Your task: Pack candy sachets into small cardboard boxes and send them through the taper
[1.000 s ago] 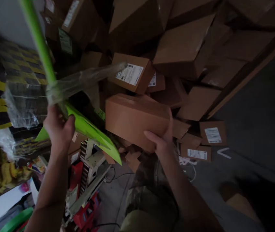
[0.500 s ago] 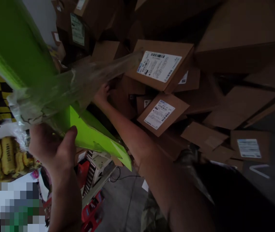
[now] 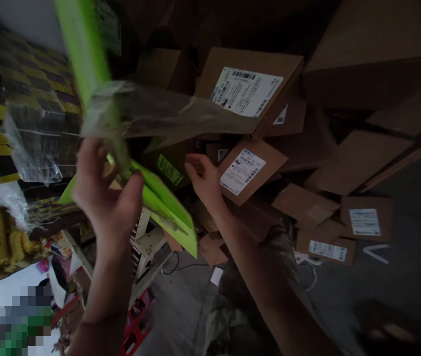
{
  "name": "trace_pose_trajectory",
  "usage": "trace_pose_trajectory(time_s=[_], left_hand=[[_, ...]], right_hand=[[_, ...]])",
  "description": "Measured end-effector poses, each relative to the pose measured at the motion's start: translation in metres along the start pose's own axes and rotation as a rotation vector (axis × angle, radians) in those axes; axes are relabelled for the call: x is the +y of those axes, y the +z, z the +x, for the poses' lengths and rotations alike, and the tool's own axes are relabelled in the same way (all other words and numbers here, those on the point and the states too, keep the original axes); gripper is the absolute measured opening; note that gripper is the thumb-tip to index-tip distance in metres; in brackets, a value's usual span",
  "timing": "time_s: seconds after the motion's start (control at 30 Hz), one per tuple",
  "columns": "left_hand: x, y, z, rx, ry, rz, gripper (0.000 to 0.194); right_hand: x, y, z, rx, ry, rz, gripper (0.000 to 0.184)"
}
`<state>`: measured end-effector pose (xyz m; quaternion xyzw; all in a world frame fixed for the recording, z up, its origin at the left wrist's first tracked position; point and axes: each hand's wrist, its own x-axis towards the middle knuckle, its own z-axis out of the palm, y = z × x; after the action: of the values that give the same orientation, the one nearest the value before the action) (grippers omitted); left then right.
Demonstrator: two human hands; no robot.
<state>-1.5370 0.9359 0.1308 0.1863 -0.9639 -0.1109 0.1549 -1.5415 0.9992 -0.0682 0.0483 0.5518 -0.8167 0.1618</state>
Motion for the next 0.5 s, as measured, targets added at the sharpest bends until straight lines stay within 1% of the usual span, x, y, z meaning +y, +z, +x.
trace_pose_trajectory(time_s=[0.03,0.07,0.1,0.17,0.23,0.27,0.3,0.33,0.37,0.4,0.43,0.47,0.5], left_hand=[[0.0,0.012,0.002,-0.05,0.09,0.013,0.067],[0.002,0.026,0.005,-0.104,0.146,0.041,0.07],[0.005,0.042,0.007,-0.161,0.166,0.078,0.072],[0.015,0.077,0.014,-0.294,0.151,0.13,0.074],[0.019,0.106,0.019,-0.45,0.13,0.139,0.081],[0.015,0.114,0.02,-0.515,0.144,0.128,0.086],[0.004,0.118,0.016,-0.551,0.165,0.118,0.088],[-0.014,0.117,0.01,-0.553,0.175,0.114,0.088],[-0.039,0.111,-0.001,-0.514,0.155,0.117,0.086],[-0.071,0.102,-0.016,-0.436,0.098,0.127,0.083],[-0.108,0.09,-0.035,-0.338,-0.012,0.139,0.083],[-0.149,0.076,-0.055,-0.212,-0.153,0.138,0.084],[-0.191,0.062,-0.075,-0.092,-0.303,0.117,0.085]], right_hand=[[-0.005,-0.004,-0.011,0.049,0.004,0.021,0.032],[-0.008,-0.008,-0.02,0.105,0.011,0.034,0.031],[-0.01,-0.011,-0.027,0.157,0.019,0.039,0.032],[-0.011,-0.017,-0.037,0.239,0.024,0.025,0.033],[-0.01,-0.022,-0.044,0.316,0.0,-0.016,0.034],[-0.01,-0.023,-0.048,0.371,-0.032,-0.051,0.033],[-0.01,-0.023,-0.053,0.436,-0.077,-0.095,0.032],[-0.011,-0.022,-0.059,0.499,-0.125,-0.144,0.03],[-0.012,-0.017,-0.066,0.537,-0.171,-0.192,0.028],[-0.012,-0.009,-0.075,0.533,-0.213,-0.233,0.025],[-0.01,0.002,-0.084,0.468,-0.24,-0.258,0.022],[-0.005,0.019,-0.093,0.343,-0.245,-0.265,0.02],[0.003,0.039,-0.1,0.179,-0.225,-0.258,0.02]])
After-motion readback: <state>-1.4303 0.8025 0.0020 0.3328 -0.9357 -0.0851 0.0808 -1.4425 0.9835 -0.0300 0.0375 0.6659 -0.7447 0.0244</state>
